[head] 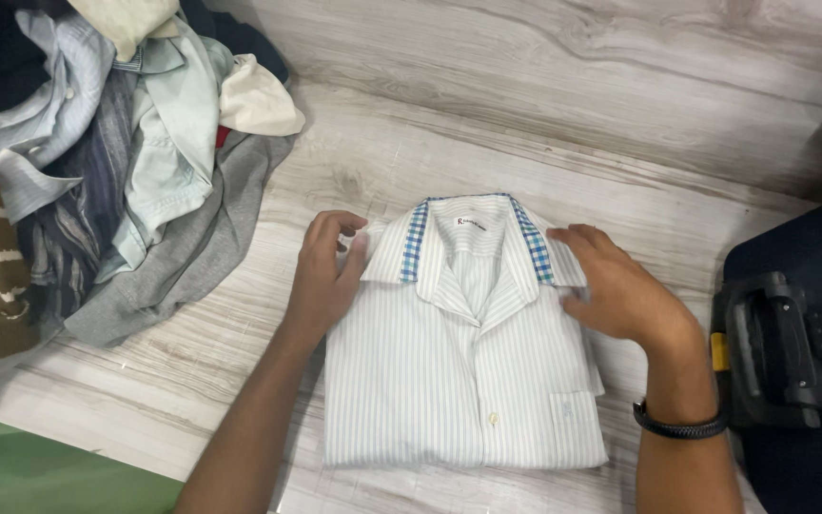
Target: The person folds a white striped shirt and a brown striped sweater by hand, then places the shirt into an open suitcase on the floor.
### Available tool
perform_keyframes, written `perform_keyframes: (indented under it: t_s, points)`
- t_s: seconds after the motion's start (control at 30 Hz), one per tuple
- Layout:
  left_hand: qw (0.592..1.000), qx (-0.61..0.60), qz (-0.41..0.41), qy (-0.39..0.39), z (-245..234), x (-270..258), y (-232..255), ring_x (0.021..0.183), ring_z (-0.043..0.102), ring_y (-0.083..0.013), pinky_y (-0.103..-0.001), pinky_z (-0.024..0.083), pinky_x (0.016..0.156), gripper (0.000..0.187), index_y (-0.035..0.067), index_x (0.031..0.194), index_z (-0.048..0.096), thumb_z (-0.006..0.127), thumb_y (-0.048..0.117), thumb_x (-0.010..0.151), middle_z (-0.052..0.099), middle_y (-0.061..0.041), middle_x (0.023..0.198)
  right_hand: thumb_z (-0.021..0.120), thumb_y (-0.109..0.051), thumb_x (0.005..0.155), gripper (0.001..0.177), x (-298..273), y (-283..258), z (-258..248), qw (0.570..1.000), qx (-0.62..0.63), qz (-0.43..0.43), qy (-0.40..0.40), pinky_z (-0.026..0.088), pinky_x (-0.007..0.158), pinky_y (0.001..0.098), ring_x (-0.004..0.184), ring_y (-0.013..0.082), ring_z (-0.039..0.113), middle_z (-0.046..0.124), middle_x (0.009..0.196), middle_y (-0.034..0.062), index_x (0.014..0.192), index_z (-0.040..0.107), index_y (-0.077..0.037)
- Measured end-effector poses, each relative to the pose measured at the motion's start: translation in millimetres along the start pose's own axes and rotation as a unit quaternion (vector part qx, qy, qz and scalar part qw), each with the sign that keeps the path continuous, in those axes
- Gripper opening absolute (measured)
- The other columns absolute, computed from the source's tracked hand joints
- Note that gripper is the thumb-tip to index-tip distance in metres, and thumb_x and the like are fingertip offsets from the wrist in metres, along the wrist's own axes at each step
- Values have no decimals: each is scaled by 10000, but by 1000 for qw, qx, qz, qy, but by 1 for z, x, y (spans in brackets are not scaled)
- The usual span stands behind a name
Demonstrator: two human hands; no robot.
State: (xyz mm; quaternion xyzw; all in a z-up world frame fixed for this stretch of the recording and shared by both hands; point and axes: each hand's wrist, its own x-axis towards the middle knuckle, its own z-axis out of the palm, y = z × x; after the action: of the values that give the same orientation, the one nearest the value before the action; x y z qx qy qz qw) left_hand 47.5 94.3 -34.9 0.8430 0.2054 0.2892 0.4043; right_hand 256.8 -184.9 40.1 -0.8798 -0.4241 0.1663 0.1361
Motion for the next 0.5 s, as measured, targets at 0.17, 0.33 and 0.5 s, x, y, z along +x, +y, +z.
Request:
perform_keyframes:
  t_s: [0.17,0.33,0.5]
  points:
    - [962,37,243,-116,-9,-5,26,1439,316,-337,-561,232,1169,739,30,1406,532,787,382,808,456,-183,1479,987,-270,512,1116,-1,-15,4,994,-98,-47,12,182,1202,600,1544,432,118,275,1625,210,1497,472,-169]
    - [932,164,272,-175,6,-6,44,1443,388,-273,-546,243,1195,489,117,1242,664,794,197,778,559,-80,1444,826,-99,691,523,3,-32,18,991,-106,-76,41,328,1184,486,1426,302,394,519,1504,94,1197,708,-158]
    - [928,165,287,-173,24,17,47,1275,572,-213,-533,280,1172,305,100,1066,758,805,155,770,739,-45,1163,772,-72,770,211,0,-33,9,978,-88,-140,132,451,1076,459,1202,240,634,725,1237,32,977,789,-112]
